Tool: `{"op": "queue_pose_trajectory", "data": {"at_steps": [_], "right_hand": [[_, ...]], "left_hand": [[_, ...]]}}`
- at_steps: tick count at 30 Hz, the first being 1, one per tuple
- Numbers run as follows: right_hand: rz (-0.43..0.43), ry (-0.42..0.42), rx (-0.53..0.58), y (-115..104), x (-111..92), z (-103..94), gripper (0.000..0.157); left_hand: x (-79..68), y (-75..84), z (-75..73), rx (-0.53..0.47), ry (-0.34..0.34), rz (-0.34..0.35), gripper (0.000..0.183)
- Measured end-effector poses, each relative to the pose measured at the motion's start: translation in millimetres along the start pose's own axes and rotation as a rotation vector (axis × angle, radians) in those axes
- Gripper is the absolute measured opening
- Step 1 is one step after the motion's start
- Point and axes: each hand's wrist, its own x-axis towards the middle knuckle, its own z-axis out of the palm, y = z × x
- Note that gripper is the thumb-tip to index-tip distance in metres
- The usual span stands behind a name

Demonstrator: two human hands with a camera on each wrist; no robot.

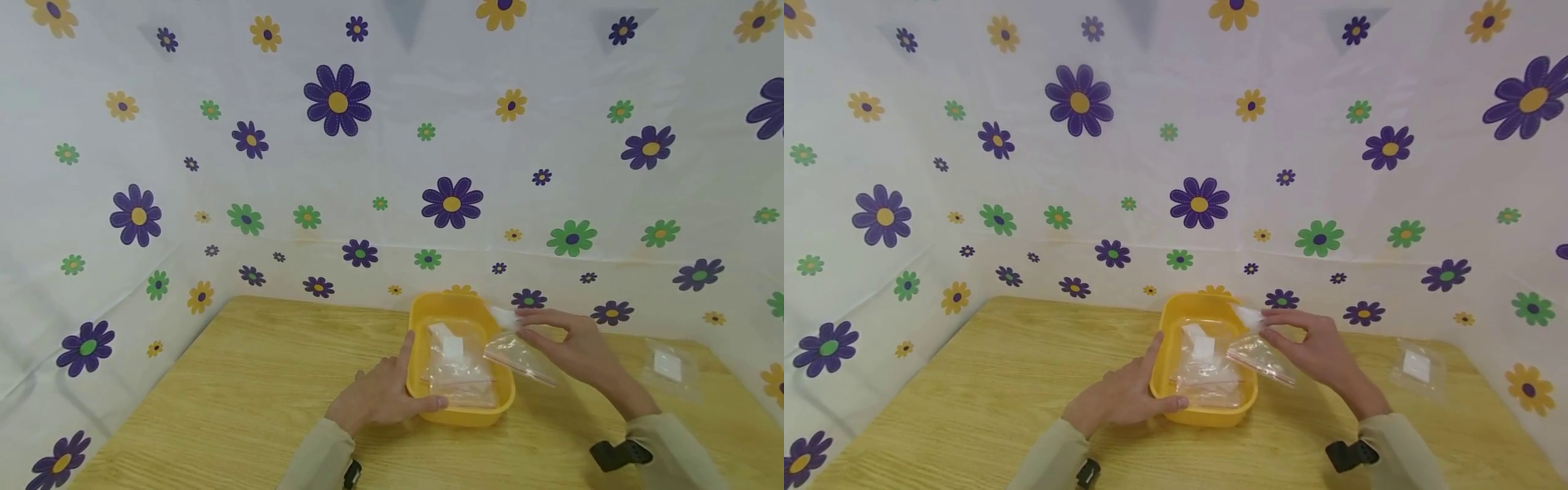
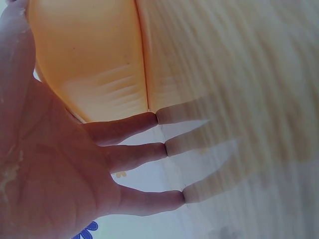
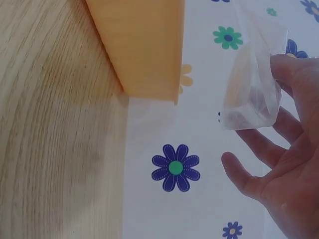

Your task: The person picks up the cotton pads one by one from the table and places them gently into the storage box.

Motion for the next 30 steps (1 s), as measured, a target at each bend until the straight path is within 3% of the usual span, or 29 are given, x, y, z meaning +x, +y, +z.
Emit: {"op": "queue_pose_trajectory", "data": {"at_steps": [14,30], "right_hand": [[-0.109,-0.011,0.008,-17.2,19.3,27.2,0.020],[-0.089,-0.032,0.065,-16.9,33.7,56.3,0.018]], "left_hand": [[-0.6,0.8,0.4,0.022,-0.008,-0.033,0.124],[-1.2,1.1,0.2,0.010,-0.014,-0.029,0.124]]}}
